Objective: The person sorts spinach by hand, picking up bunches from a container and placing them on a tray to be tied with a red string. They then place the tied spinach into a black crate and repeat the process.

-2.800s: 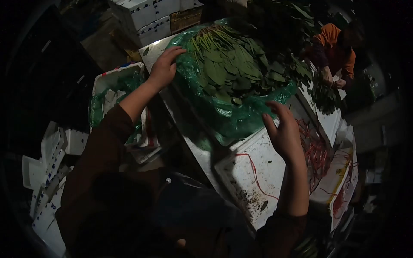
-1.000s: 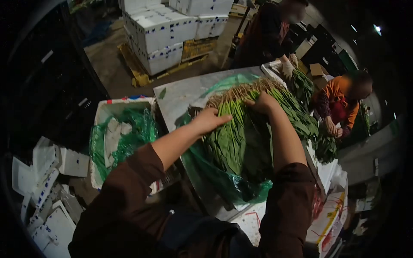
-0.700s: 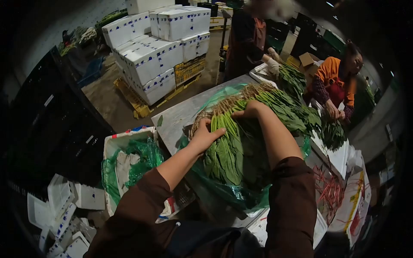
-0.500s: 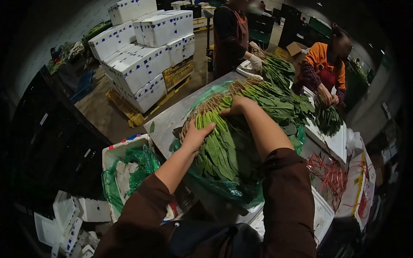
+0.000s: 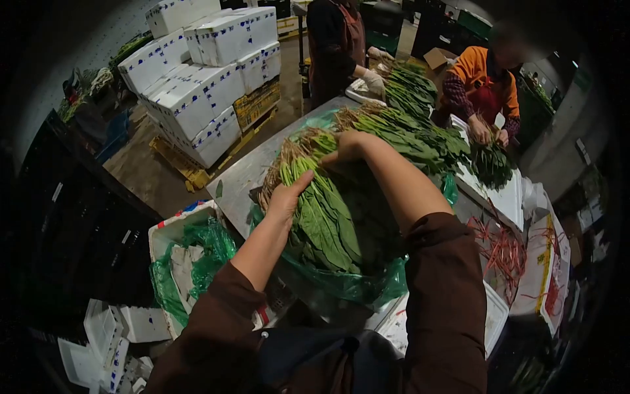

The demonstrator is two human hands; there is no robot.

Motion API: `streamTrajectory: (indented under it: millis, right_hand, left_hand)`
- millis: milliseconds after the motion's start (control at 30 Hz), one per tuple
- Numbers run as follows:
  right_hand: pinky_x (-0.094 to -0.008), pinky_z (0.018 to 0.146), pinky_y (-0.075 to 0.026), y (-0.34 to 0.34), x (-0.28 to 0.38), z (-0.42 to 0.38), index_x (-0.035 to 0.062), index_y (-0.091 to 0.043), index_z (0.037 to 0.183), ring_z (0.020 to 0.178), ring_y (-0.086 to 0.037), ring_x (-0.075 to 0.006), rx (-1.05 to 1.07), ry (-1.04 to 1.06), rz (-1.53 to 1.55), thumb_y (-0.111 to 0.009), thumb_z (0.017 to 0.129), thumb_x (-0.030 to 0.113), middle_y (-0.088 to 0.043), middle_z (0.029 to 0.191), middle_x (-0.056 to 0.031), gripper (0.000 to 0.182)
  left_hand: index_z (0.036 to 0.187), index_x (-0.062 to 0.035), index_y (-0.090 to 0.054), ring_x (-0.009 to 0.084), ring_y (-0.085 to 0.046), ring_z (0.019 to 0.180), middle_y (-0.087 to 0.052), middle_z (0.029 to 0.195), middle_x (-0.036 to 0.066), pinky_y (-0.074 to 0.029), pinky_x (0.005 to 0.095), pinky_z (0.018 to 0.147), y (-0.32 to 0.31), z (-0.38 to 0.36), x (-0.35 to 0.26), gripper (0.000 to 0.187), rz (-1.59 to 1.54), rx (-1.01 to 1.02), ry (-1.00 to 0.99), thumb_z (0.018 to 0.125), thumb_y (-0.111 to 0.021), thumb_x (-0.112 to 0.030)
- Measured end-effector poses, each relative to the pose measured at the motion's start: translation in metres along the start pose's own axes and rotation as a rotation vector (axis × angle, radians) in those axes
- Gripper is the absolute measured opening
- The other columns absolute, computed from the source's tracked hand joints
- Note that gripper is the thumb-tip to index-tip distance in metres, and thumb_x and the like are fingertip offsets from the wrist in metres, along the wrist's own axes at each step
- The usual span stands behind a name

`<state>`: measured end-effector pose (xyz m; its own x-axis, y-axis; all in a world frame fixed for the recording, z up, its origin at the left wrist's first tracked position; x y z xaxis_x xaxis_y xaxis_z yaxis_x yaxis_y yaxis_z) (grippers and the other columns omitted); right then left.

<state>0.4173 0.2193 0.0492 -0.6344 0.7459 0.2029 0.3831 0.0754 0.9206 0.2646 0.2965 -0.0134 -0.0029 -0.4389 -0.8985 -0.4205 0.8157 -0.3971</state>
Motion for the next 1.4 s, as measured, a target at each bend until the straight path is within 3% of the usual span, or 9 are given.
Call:
streamTrajectory:
  millis: [67,167,200,367,500,600,867,933,1400]
  right_hand:
    - [-0.0396,0.098,-0.04,0.006,-0.001,-0.006,0.011,-0.041,0.137,0.115,-0.053,-0.032,-0.144,-0.06,-0.173,-0.071,0.058,0.068,-0.052,0.125,-0.0224,0.101]
    - [-0.0374,0.096,-0.041,0.024,0.022,-0.036,0.0158,-0.045,0.135,0.11,-0.055,-0.0303,-0.431,-0.034,-0.435,-0.069,0.064,0.063,-0.056,0.119,-0.0205,0.088]
    - [-0.0383,0.096,-0.041,0.011,0.014,-0.029,0.0129,-0.04,0.137,0.113,-0.054,-0.0322,-0.074,-0.104,-0.258,-0.07,0.065,0.061,-0.054,0.124,-0.0206,0.091]
    - [-0.0399,0.097,-0.041,0.007,-0.018,-0.002,-0.0029,-0.023,0.14,0.117,-0.05,-0.0358,-0.259,-0.039,0.074,-0.075,0.063,0.061,-0.048,0.127,-0.0279,0.113]
    - [-0.0396,0.101,-0.039,-0.012,-0.009,0.002,-0.0074,-0.03,0.136,0.122,-0.045,-0.0384,0.283,-0.171,-0.123,-0.066,0.059,0.076,-0.04,0.133,-0.0308,0.119]
    - [-0.0394,0.102,-0.037,0.009,-0.003,0.005,-0.01,-0.033,0.134,0.125,-0.042,-0.0383,-0.041,-0.126,-0.305,-0.064,0.058,0.078,-0.04,0.134,-0.0305,0.12]
    - [-0.0363,0.1,-0.039,0.015,-0.007,-0.019,-0.0097,-0.034,0.134,0.119,-0.049,-0.031,0.099,-0.039,0.244,-0.072,0.059,0.07,-0.048,0.129,-0.025,0.116]
    - [-0.0312,0.096,-0.041,-0.004,-0.016,-0.022,-0.0094,-0.035,0.133,0.109,-0.054,-0.0256,0.369,-0.074,0.346,-0.075,0.063,0.062,-0.055,0.12,-0.02,0.107]
    - [-0.0288,0.089,-0.043,0.04,0.044,-0.091,-0.0051,-0.045,0.125,0.101,-0.054,-0.0167,0.147,0.297,0.674,-0.081,0.065,0.039,-0.058,0.113,-0.0106,0.082]
  left_hand:
    - [0.106,0.0003,-0.061,0.0158,-0.064,0.078,-0.067,0.092,0.007,-0.051,0.0298,0.067,-0.008,0.009,0.011,0.034,-0.182,0.102,-0.034,0.082,-0.07,-0.022]
    - [0.105,-0.0007,-0.062,0.0157,-0.063,0.08,-0.066,0.093,0.007,-0.051,0.0303,0.07,-0.017,-0.003,0.001,0.035,-0.13,0.124,-0.048,0.08,-0.072,-0.023]
    - [0.108,-0.0008,-0.06,0.016,-0.062,0.084,-0.065,0.097,0.007,-0.049,0.0304,0.074,-0.016,0.001,0.003,0.037,-0.126,0.129,-0.077,0.08,-0.072,-0.022]
    - [0.11,0.0021,-0.059,0.0163,-0.06,0.089,-0.064,0.102,0.008,-0.047,0.0305,0.08,-0.01,0.002,0.002,0.044,-0.077,0.087,-0.077,0.077,-0.075,-0.023]
    - [0.107,0.0051,-0.061,0.016,-0.06,0.089,-0.064,0.101,0.01,-0.047,0.0305,0.08,0.008,0.005,0.014,0.047,-0.022,-0.005,0.037,0.076,-0.075,-0.028]
    - [0.103,0.0066,-0.063,0.0159,-0.061,0.089,-0.065,0.099,0.011,-0.046,0.03,0.079,0.009,0.011,0.028,0.049,-0.119,0.041,0.118,0.075,-0.076,-0.032]
    - [0.106,0.0047,-0.065,0.0153,-0.06,0.092,-0.065,0.103,0.011,-0.045,0.029,0.082,0.004,0.016,0.024,0.049,-0.175,0.101,-0.001,0.077,-0.074,-0.033]
    - [0.105,0.0047,-0.065,0.015,-0.06,0.092,-0.065,0.103,0.011,-0.044,0.029,0.083,-0.004,0.006,0.013,0.048,-0.157,0.137,-0.017,0.076,-0.075,-0.033]
    - [0.118,-0.0029,-0.055,0.0153,-0.059,0.098,-0.062,0.11,0.006,-0.048,0.0291,0.086,-0.053,-0.014,-0.036,0.044,-0.265,0.379,-0.164,0.078,-0.073,-0.011]
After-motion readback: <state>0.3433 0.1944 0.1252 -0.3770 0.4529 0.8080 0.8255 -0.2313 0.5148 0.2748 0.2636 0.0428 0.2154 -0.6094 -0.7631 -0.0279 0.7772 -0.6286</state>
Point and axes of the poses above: each hand's wrist, its own z-axis towards the middle knuckle, its own y-axis out of the back of the hand, x = y × z, the point moved 10 cm from there along z, towards the middle knuckle
